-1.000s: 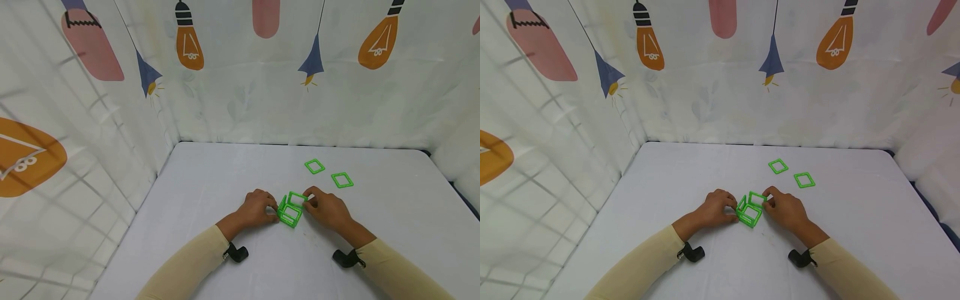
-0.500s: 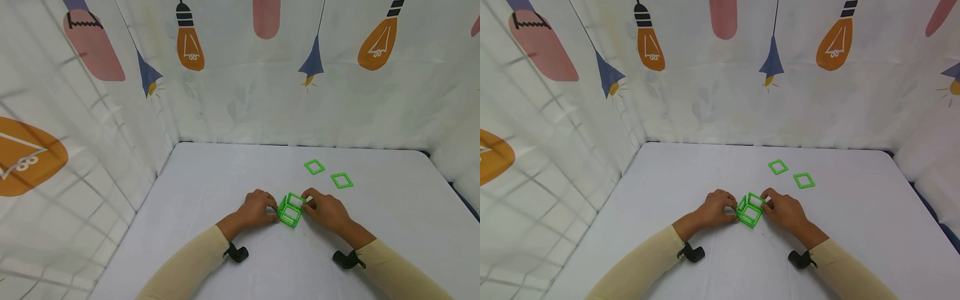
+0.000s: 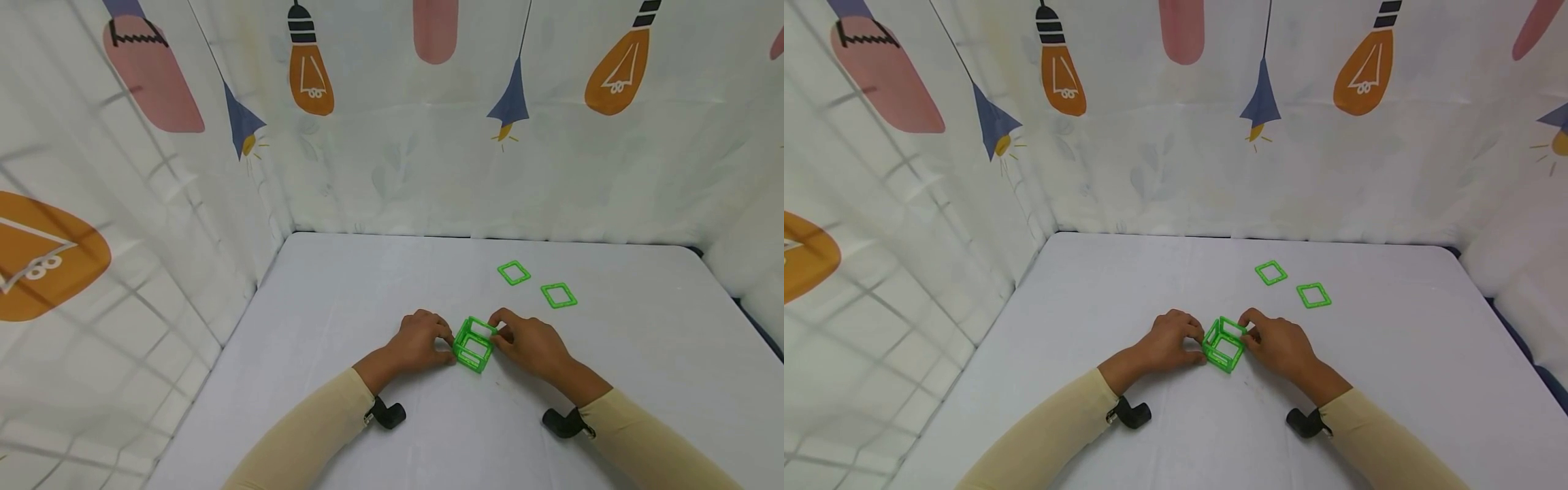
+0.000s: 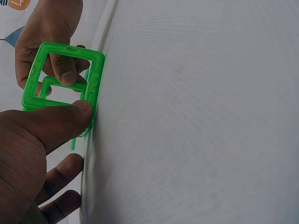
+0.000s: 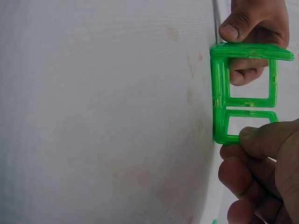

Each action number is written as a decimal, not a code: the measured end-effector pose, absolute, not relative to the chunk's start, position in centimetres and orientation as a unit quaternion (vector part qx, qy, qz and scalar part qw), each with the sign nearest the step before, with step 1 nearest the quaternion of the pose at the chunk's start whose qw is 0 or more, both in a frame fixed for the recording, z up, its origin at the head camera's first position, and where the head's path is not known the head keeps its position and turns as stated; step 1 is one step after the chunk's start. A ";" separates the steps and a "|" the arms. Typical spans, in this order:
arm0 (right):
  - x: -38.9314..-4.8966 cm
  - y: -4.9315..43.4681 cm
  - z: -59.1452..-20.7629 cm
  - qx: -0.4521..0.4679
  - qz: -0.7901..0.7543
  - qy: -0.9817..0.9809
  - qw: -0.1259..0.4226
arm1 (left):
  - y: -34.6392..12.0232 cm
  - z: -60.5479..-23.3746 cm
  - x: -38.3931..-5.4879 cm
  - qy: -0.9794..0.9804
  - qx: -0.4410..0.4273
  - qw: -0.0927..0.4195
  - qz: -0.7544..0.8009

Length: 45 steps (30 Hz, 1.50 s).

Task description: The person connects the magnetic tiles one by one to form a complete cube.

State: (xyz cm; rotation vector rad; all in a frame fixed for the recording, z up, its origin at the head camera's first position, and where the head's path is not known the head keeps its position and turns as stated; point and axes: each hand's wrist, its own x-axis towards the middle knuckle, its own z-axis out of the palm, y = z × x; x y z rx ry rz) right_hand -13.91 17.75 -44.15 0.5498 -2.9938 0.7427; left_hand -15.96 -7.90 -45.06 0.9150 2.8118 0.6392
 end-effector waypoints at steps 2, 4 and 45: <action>-13.9 17.7 -44.1 0.179 0.235 -0.955 0.006 | -7.9 -45.1 -16.0 0.928 0.301 0.059 0.211; -13.8 17.7 -44.1 0.182 0.233 -0.955 0.008 | -7.9 -45.0 -16.0 0.928 0.301 0.059 0.211; -11.4 18.0 -43.9 0.138 0.260 -0.953 -0.068 | -7.9 -44.7 -15.8 0.927 0.310 0.056 0.203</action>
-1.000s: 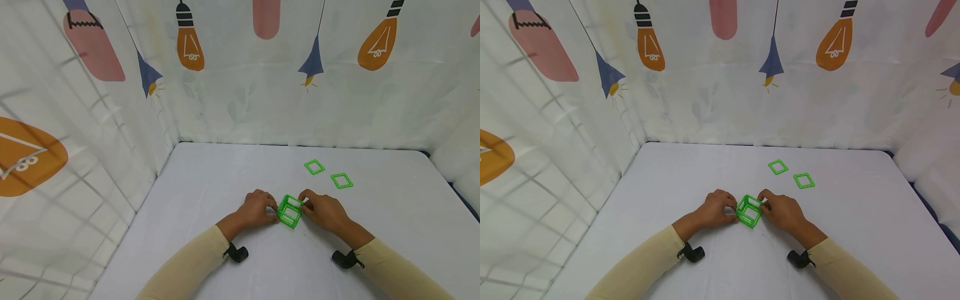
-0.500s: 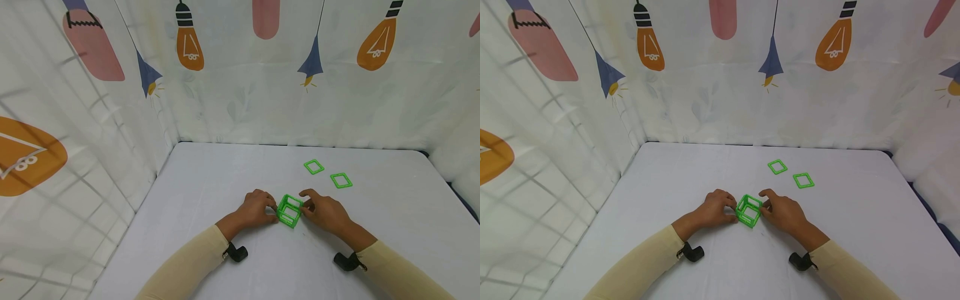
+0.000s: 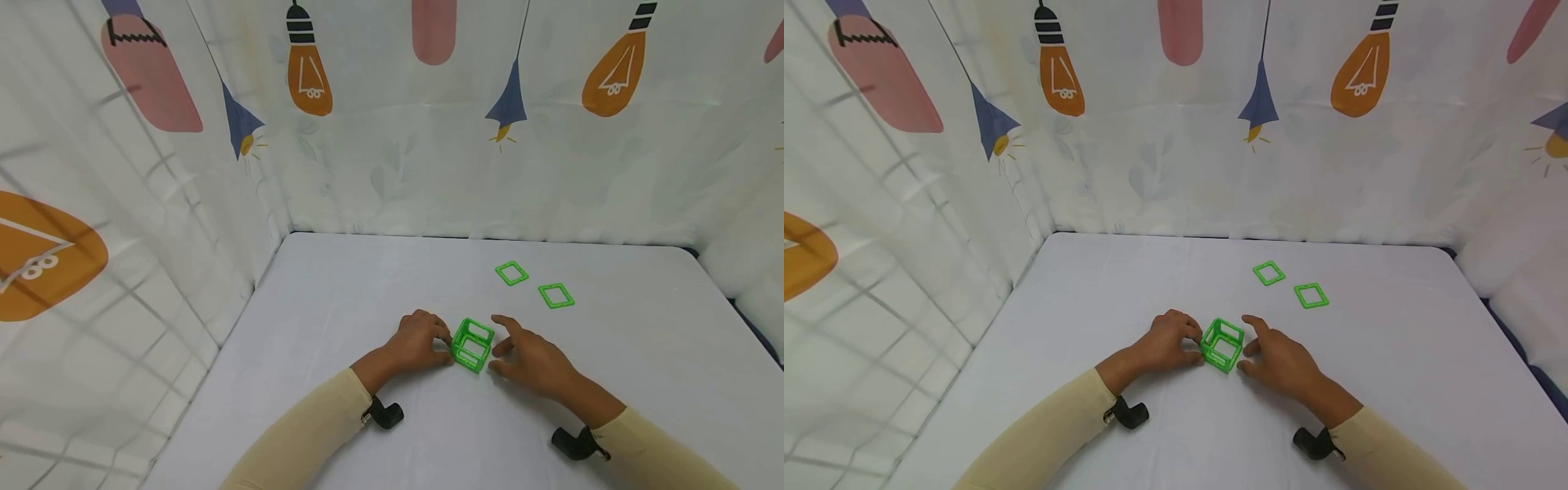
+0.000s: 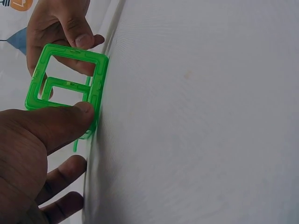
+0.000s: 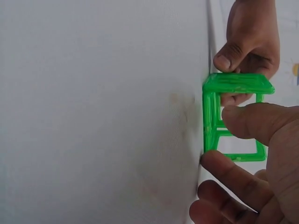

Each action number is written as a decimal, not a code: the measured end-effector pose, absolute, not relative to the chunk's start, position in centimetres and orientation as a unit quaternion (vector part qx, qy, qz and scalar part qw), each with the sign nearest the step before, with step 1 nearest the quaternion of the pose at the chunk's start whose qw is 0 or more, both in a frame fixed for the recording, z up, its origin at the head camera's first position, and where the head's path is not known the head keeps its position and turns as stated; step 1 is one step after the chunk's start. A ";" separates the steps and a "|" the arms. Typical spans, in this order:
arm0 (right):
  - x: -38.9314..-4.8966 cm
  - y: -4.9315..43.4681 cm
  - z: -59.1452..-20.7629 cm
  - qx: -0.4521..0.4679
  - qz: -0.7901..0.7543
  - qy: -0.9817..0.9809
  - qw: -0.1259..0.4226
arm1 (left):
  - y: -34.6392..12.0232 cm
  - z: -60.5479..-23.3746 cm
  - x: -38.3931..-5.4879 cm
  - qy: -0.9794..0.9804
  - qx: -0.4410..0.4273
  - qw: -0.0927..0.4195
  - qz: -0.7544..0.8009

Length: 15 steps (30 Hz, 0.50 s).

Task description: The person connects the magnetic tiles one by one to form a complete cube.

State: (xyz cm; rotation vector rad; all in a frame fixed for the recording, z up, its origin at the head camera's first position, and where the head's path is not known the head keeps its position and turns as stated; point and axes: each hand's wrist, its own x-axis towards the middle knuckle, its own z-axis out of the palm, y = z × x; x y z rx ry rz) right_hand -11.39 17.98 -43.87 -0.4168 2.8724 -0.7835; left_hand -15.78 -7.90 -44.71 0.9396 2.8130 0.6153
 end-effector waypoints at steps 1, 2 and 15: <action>-11.3 17.9 -43.9 -0.138 -0.260 0.953 0.069 | -7.9 -44.7 -15.7 0.927 0.309 0.057 0.202; -11.3 17.8 -43.9 -0.138 -0.261 0.953 0.071 | -7.9 -44.8 -15.7 0.927 0.309 0.057 0.203; -11.3 17.5 -44.2 -0.153 -0.254 0.954 0.042 | -7.8 -44.7 -15.3 0.924 0.320 0.068 0.198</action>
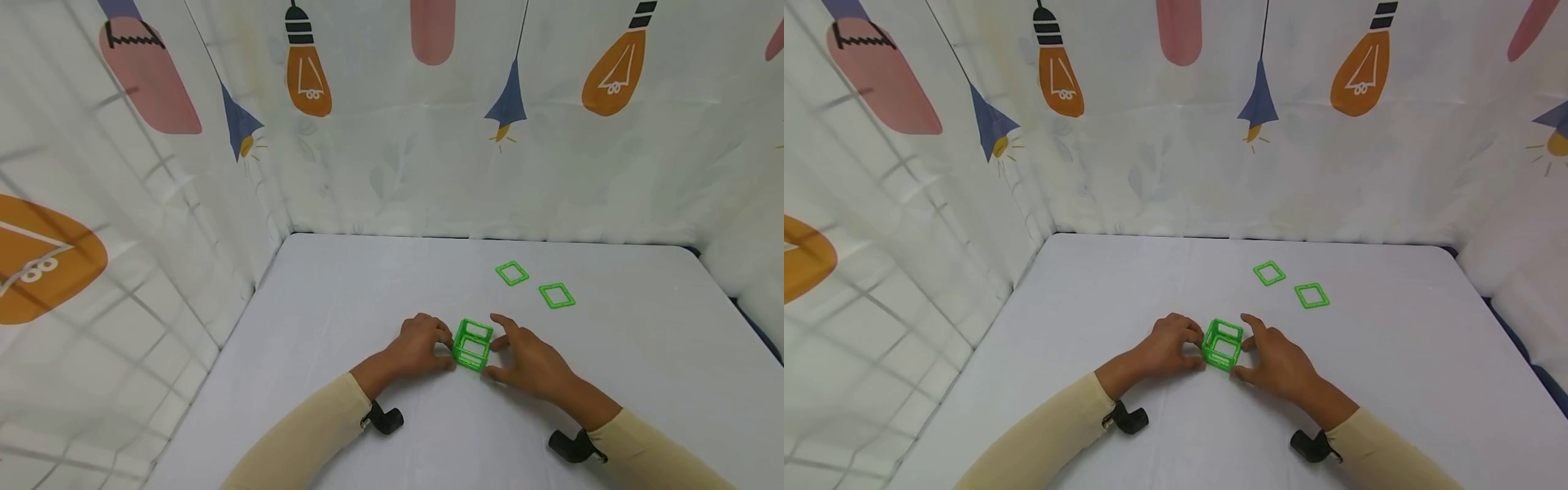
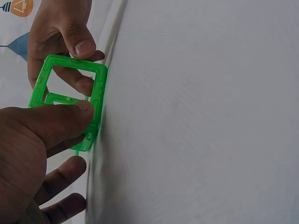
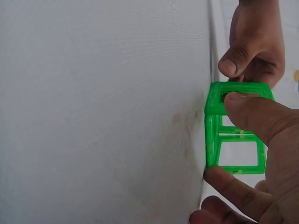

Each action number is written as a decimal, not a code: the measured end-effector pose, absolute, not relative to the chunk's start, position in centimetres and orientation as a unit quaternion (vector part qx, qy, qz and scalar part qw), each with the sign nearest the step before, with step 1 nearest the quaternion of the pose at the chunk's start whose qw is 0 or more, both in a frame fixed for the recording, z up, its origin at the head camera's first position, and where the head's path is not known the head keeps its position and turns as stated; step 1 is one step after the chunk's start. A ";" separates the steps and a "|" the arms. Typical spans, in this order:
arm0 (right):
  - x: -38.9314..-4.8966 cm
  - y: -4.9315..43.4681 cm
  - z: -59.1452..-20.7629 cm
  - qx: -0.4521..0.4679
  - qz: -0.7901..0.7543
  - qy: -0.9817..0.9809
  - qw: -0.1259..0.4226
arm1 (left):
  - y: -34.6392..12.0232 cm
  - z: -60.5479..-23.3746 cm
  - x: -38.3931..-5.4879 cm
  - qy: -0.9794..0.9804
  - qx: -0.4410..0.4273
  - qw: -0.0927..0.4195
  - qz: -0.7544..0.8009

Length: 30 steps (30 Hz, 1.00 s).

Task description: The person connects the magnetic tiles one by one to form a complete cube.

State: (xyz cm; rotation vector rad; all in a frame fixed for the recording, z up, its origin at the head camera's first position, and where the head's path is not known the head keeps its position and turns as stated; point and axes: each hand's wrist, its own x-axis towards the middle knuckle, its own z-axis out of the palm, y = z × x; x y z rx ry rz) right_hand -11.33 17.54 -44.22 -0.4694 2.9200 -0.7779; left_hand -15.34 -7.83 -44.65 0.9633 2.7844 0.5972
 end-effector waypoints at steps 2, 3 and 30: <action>-11.3 17.4 -44.2 -0.150 -0.250 0.956 0.038 | -7.8 -44.6 -15.2 0.924 0.319 0.070 0.197; -11.4 17.3 -44.3 -0.149 -0.247 0.957 0.036 | -7.7 -44.6 -15.1 0.924 0.318 0.072 0.197; -11.8 16.8 -44.1 -0.134 -0.243 0.960 0.028 | -8.4 -44.5 -14.8 0.935 0.287 0.066 0.195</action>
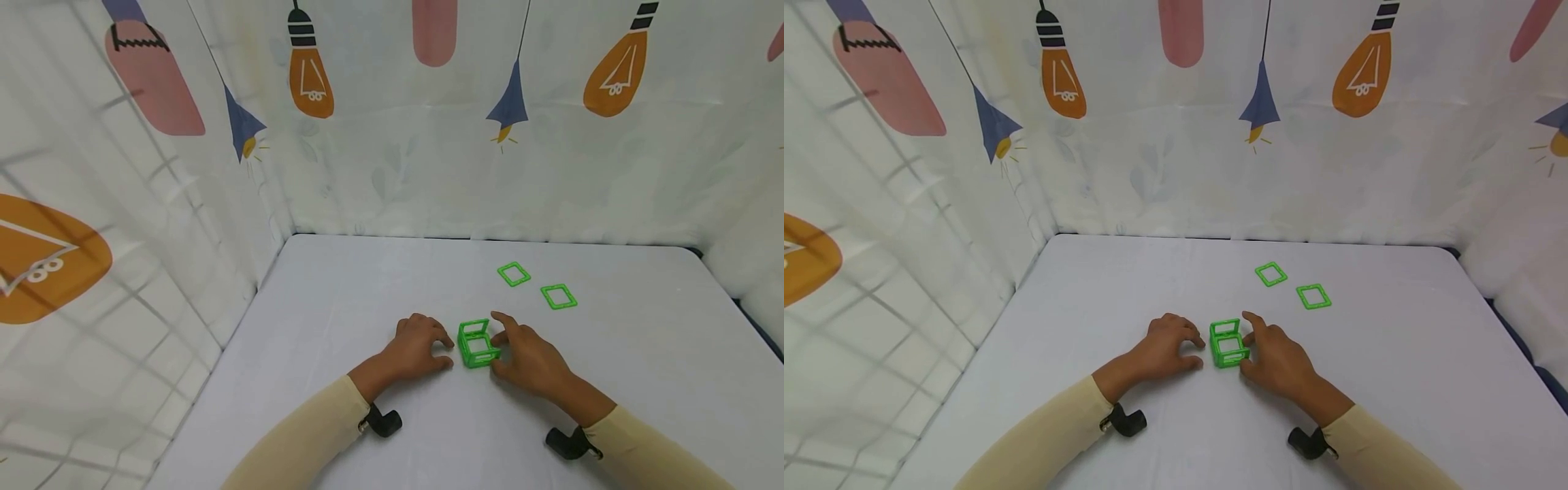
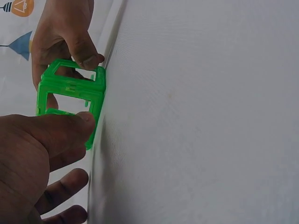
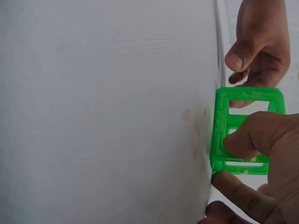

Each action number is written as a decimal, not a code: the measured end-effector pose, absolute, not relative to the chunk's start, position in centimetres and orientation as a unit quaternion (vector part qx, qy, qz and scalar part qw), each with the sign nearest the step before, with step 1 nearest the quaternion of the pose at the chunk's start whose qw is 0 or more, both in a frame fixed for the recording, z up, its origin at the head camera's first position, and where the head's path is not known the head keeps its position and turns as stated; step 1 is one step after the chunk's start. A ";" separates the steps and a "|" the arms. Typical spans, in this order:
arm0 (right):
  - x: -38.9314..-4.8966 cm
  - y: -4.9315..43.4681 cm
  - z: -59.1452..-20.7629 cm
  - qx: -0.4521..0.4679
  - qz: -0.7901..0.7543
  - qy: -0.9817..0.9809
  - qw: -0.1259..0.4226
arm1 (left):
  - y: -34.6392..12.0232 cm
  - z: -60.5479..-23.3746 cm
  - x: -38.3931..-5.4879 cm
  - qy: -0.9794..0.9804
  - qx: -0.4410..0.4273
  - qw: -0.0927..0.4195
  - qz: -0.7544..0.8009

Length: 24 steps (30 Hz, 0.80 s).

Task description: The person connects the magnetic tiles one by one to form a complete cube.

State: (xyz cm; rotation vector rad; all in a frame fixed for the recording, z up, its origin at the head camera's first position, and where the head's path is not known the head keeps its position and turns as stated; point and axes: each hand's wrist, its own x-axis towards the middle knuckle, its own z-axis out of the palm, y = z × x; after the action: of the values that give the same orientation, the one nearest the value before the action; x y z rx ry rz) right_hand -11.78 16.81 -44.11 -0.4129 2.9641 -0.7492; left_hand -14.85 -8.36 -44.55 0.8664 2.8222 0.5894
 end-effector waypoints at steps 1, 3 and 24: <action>-11.8 16.8 -44.1 -0.132 -0.243 0.960 0.029 | -8.4 -44.6 -14.9 0.937 0.283 0.063 0.194; -11.9 16.9 -44.2 -0.132 -0.245 0.960 0.032 | -8.4 -44.6 -15.0 0.939 0.277 0.060 0.193; -13.4 17.5 -44.3 -0.198 -0.251 0.946 0.051 | -7.8 -44.5 -15.5 0.925 0.302 0.069 0.220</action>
State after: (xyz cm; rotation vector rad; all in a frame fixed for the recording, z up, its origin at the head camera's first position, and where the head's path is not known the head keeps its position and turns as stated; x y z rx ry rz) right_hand -13.43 17.52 -44.29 -0.6023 2.8803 -0.7629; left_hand -15.49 -7.78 -44.51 0.9080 2.7846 0.6610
